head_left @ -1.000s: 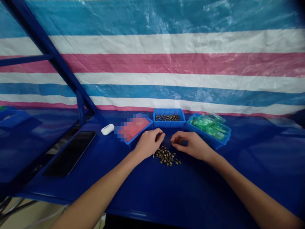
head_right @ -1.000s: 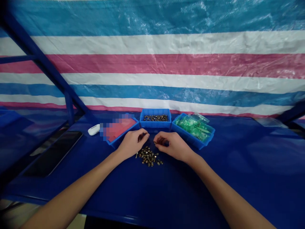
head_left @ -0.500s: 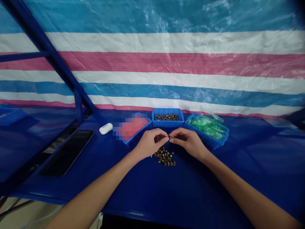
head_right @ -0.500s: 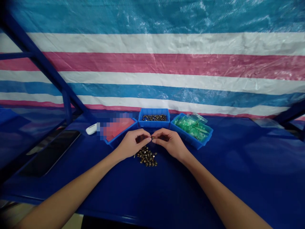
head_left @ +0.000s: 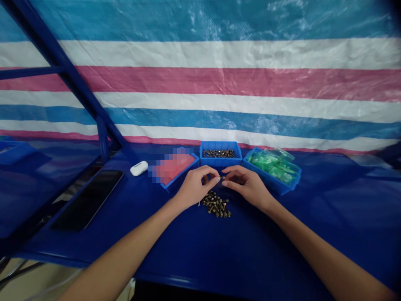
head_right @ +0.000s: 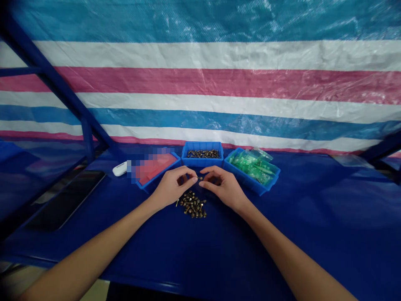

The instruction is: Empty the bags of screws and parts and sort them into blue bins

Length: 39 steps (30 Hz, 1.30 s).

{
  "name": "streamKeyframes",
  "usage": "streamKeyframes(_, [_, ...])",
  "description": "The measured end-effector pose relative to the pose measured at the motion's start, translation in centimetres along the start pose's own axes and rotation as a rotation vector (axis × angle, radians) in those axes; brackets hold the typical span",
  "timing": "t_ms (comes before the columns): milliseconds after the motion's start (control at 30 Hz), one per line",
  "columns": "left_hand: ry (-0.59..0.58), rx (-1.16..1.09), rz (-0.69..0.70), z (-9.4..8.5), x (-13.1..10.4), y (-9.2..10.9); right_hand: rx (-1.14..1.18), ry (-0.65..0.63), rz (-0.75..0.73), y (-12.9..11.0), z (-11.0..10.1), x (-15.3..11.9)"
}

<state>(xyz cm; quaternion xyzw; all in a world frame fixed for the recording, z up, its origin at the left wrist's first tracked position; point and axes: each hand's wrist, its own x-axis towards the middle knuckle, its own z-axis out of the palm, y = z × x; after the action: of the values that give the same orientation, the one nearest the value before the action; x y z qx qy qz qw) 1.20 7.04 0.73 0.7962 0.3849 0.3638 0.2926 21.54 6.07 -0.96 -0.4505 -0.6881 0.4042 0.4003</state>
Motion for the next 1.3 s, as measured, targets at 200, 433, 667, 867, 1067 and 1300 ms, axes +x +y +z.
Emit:
streamKeyframes(200, [0.028,0.024,0.0,0.1,0.0,-0.1,-0.13,0.018,-0.037,-0.5,0.2,-0.2])
streamKeyframes(433, [0.021,0.018,-0.013,0.2,0.0,-0.1,-0.186,0.049,-0.041,-0.8,0.3,-0.4])
streamKeyframes(667, [-0.008,0.025,-0.024,0.3,-0.1,-0.1,-0.233,0.018,-0.085,-1.0,0.3,-0.4])
streamKeyframes(867, [0.047,0.087,-0.099,0.3,-0.1,-0.3,-0.341,0.018,-0.138,-2.0,0.5,-0.7])
streamKeyframes(1067, [0.159,0.117,-0.165,0.0,-0.2,-0.6,-0.5,0.262,-0.168,-3.2,-0.5,3.0])
streamKeyframes(1300, [0.171,0.156,-0.149,0.0,-0.2,-0.8,-0.499,-0.07,-0.108,-3.0,-1.8,2.1])
